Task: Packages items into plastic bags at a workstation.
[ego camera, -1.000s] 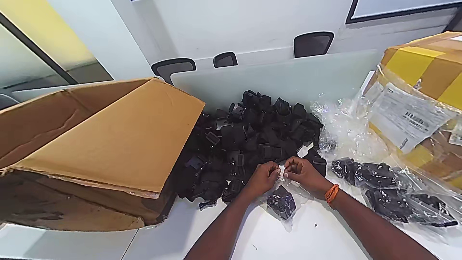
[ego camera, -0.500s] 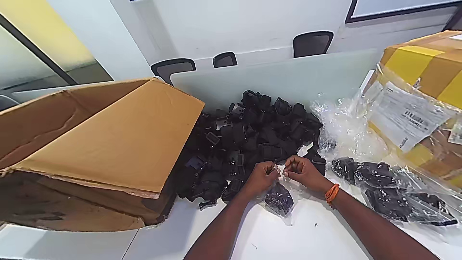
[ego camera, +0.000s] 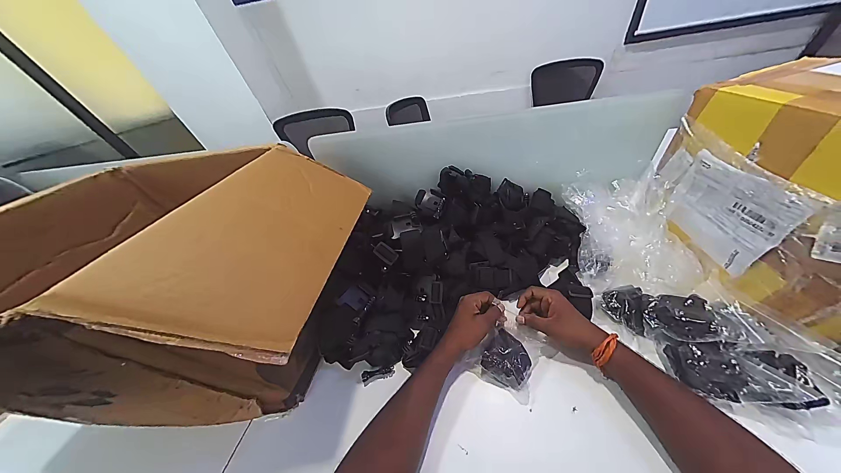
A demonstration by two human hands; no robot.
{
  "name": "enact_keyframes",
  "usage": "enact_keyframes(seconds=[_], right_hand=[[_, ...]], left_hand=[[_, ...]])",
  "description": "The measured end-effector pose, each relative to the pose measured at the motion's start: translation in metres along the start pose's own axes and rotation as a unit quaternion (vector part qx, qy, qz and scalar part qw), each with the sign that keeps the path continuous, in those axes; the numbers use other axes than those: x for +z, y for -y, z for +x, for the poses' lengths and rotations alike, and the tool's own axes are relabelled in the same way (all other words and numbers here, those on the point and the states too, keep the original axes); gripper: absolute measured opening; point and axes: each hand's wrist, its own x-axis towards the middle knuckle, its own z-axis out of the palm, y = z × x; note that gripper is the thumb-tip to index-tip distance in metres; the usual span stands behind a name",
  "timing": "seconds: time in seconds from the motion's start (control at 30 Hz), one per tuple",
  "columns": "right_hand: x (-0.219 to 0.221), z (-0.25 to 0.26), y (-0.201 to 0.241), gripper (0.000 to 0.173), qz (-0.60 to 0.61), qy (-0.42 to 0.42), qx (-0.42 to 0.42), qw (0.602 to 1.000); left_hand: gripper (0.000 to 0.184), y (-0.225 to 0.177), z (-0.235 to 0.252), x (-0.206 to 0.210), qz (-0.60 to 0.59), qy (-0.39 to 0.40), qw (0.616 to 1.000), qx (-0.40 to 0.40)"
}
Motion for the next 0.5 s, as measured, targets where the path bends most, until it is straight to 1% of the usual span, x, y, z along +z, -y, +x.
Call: enact_keyframes(seconds=[0.1, 0.2, 0.23, 0.37, 0.43, 0.5], right_hand=[[0.0, 0.0, 0.0, 0.02, -0.004, -0.001, -0.01, 1.0], [0.003, 0.0, 0.0, 0.017, -0.014, -0.005, -0.028, 1.0], [0.005, 0.0, 0.0, 0.017, -0.021, -0.004, -0.033, 0.999], [0.011, 0.002, -0.001, 0.01, -0.074, 0.009, -0.06, 0.995], [0.014, 0.003, -0.002, 0.012, -0.083, 0.015, -0.054, 0.995], [0.014, 0.003, -0.005, 0.017, -0.086, 0.014, -0.041, 0.995]], left_hand=[[0.009, -0.001, -0.001, 0.002, -0.028, 0.001, 1.0, 0.014], [0.026, -0.003, 0.0, 0.003, -0.062, 0.015, 0.998, -0.002], [0.028, -0.003, 0.0, 0.004, -0.066, 0.016, 0.998, -0.005], [0.026, 0.001, 0.0, 0.008, -0.053, 0.01, 0.999, 0.005], [0.026, 0.002, 0.0, 0.008, -0.044, 0.005, 0.999, 0.004], [0.026, 0.002, 0.0, 0.007, -0.039, 0.002, 0.999, -0.003]])
